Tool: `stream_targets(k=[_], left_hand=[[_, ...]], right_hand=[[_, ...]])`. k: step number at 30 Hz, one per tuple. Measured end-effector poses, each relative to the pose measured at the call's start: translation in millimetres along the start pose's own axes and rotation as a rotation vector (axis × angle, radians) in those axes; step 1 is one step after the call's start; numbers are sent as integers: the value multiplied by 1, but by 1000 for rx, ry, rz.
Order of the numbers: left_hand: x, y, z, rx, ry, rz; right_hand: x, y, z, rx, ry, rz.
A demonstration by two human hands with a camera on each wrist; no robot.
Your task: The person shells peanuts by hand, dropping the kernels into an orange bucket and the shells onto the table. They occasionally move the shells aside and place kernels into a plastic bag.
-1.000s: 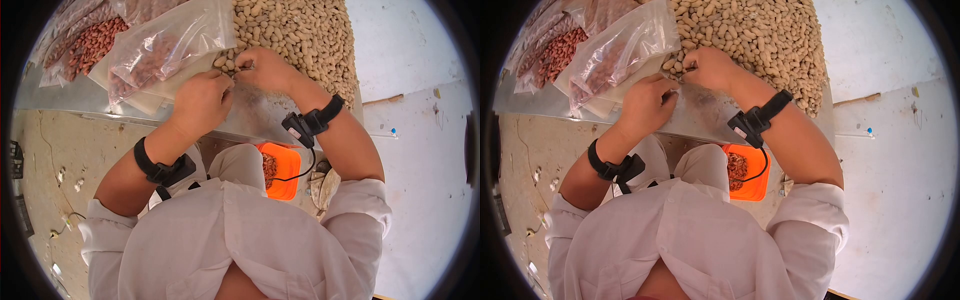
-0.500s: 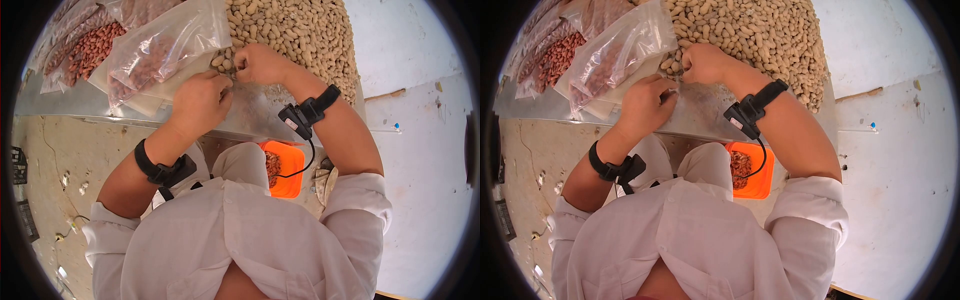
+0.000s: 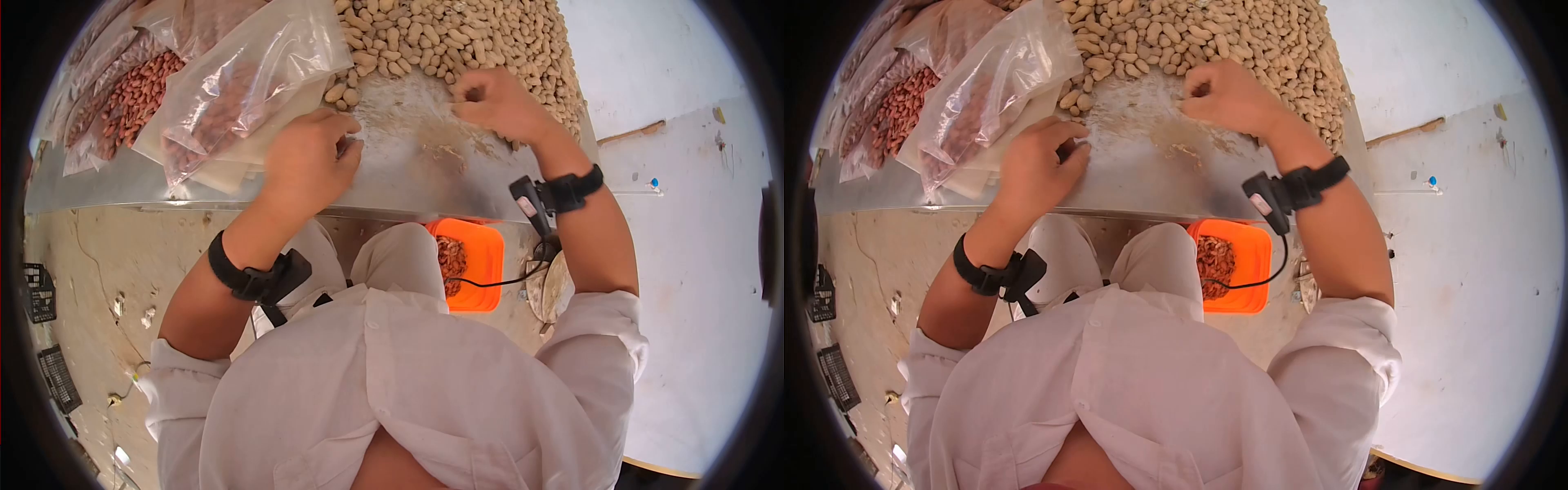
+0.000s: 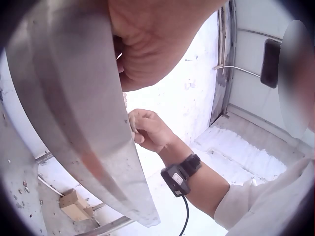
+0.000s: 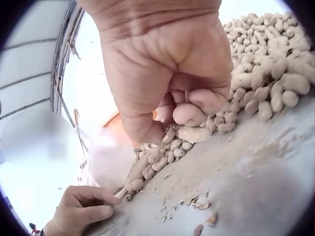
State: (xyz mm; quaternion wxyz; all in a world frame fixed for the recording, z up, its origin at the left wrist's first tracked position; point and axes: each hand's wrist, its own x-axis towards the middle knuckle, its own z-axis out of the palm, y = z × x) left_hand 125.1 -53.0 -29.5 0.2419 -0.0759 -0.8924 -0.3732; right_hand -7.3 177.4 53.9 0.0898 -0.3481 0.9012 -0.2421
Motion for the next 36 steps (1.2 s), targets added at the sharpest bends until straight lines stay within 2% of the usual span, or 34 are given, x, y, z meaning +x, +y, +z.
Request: stream_targets(k=[4,6,8,10,12,14,16,18,21,23,24,27,29,32,35,36], left_hand=[[0,2,0,0,0,3],[0,2,1,-1,-9,-16],[0,5,-1,-2,-30,-20],[1,6,0,2,-42,-17],[1,6,0,12,-51,-8],[1,7,0,13,-57,1],[1,8,1,9,-57,11],[1,8,2,2,-53,18],[1,11,3,23,-27,45],[1,13,3,44,-31,44],[1,14,2,55,-36,43],[1,12,4,30,-9,80],[1,15,2,35,-37,58],[4,20,1,31,-59,96],[12,30,2,-44,-54,222],[15,36,3,-80,-48,271]], right_hand=[[-60,11,-30,166,4,123],[-103,26,-40,229,42,133],[-152,34,-40,330,92,223],[-203,48,-35,394,99,457],[-246,70,-14,434,165,592],[-277,97,14,325,154,687],[-310,148,55,152,145,771],[-329,185,92,-37,42,795],[-353,247,145,21,60,991],[-376,300,185,-68,130,940],[-372,299,190,-111,164,917],[-370,297,193,-148,44,995],[-373,305,200,-154,78,1026],[-357,264,168,-195,49,1109],[-388,300,160,-453,92,880],[-385,279,143,-321,299,842]])
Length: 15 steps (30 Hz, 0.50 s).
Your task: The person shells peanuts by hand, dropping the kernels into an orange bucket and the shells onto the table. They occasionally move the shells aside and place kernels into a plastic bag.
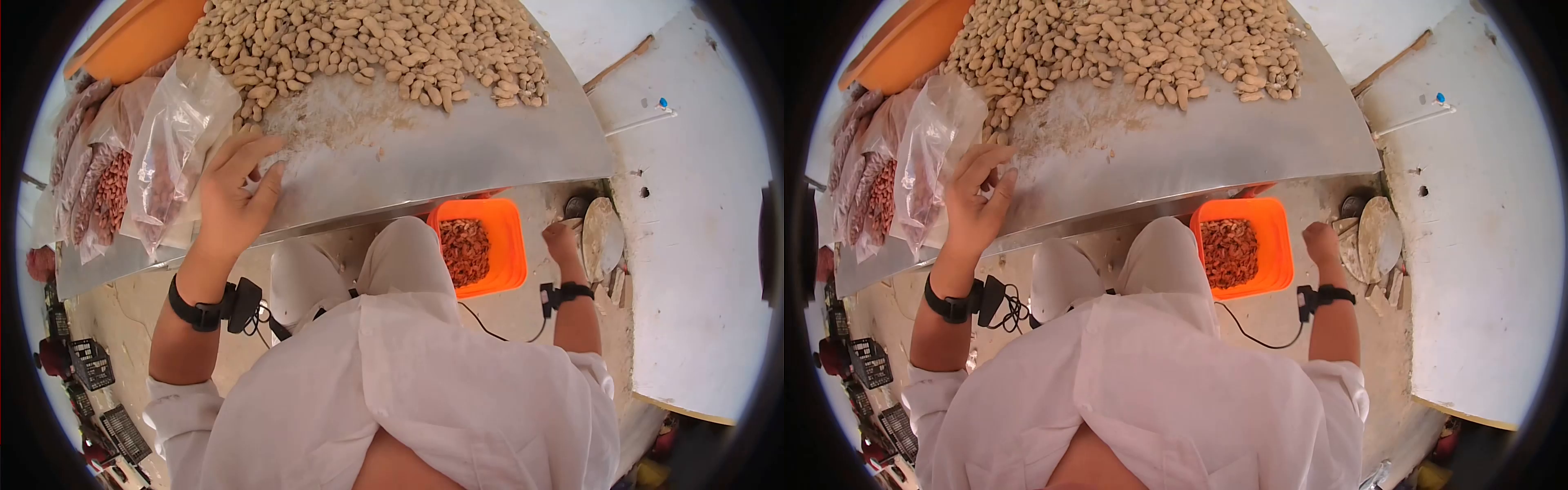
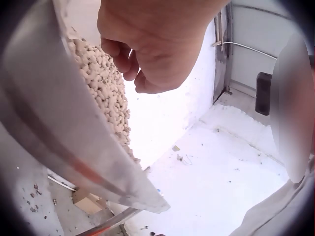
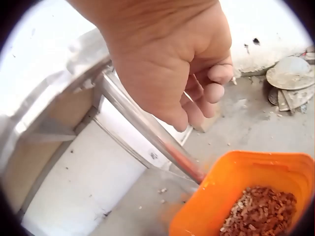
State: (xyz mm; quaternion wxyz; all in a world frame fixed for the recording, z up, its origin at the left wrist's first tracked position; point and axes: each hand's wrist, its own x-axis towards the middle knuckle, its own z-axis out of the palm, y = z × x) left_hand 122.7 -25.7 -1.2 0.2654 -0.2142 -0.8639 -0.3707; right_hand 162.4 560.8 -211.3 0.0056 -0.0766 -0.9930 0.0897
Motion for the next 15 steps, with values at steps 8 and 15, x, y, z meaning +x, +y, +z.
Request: stream_targets(k=[8,15], left_hand=[[42,33,39,-70,-644,229],[51,29,66,181,-564,201]], right_hand=[[1,-182,-204,623,116,-332],[99,-296,-210,64,29,-702]])
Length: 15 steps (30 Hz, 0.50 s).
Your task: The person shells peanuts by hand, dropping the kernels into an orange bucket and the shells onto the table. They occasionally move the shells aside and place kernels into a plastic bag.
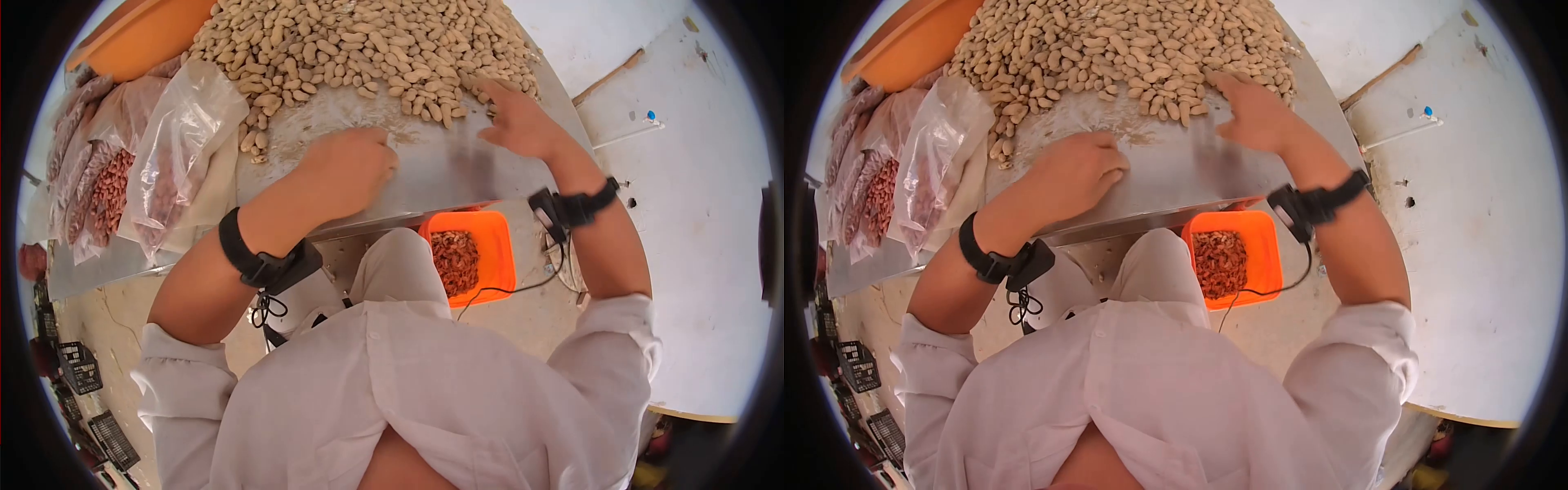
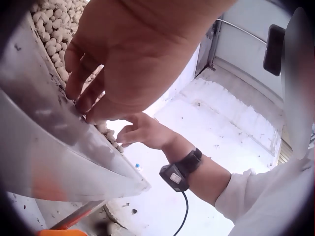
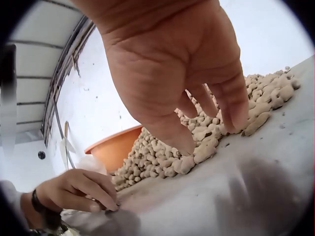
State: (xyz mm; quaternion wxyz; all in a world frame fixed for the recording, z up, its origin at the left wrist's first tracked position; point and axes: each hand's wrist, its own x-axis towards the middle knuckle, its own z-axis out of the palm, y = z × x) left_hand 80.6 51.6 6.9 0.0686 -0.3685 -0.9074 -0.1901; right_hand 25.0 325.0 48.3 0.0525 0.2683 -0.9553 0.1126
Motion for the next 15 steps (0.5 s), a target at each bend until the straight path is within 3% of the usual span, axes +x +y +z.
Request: stream_targets(k=[6,9,15], left_hand=[[5,-37,-15,208,4,-216],[10,-52,-26,70,284,-197],[18,-80,-43,-509,559,-301]], right_hand=[[68,-7,30,-74,-167,90],[72,-27,33,-63,-142,41],[88,-63,49,98,-128,-21]])
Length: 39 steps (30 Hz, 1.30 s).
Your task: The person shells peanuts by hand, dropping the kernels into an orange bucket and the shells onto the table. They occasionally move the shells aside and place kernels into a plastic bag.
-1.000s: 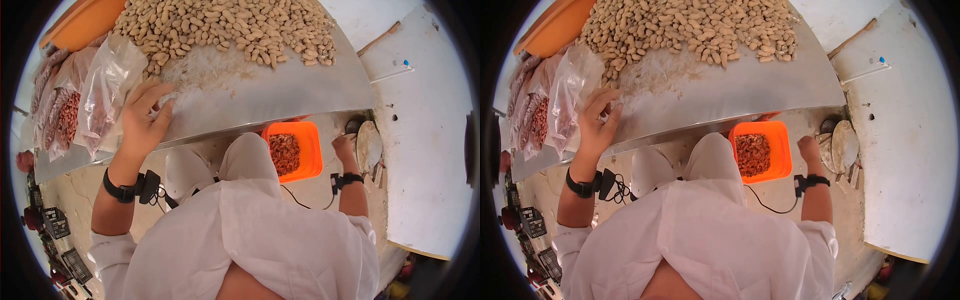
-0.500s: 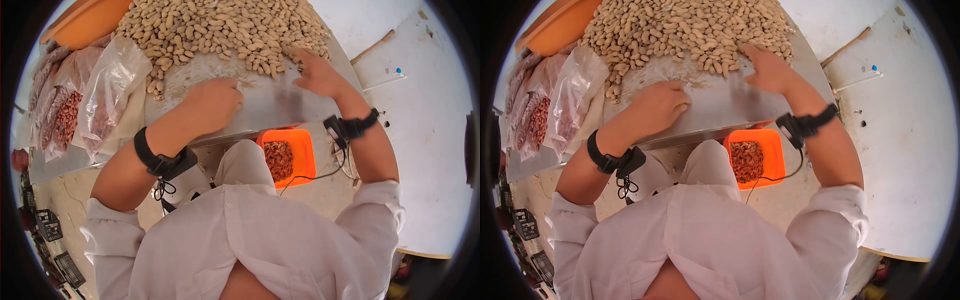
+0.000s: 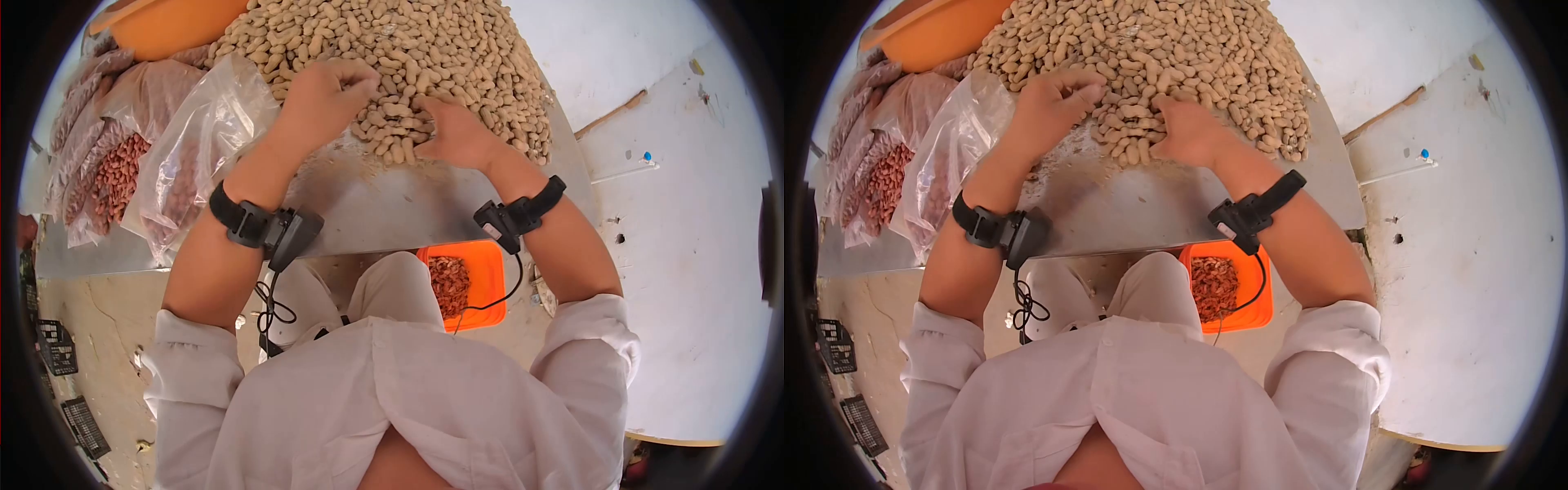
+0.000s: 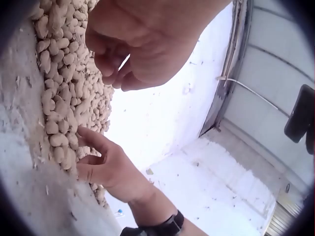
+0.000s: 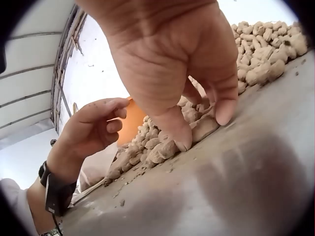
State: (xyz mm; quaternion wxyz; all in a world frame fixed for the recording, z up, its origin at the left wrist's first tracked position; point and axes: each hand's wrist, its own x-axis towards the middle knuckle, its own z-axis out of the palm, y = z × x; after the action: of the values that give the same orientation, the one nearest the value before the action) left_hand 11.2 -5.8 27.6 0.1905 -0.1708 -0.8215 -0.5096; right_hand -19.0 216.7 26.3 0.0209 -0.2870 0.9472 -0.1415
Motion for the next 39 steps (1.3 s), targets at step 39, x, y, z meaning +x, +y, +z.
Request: stream_targets(k=[39], left_hand=[[-13,-6,8,-173,-71,-201]], right_hand=[[37,-32,22,1327,183,-257]])
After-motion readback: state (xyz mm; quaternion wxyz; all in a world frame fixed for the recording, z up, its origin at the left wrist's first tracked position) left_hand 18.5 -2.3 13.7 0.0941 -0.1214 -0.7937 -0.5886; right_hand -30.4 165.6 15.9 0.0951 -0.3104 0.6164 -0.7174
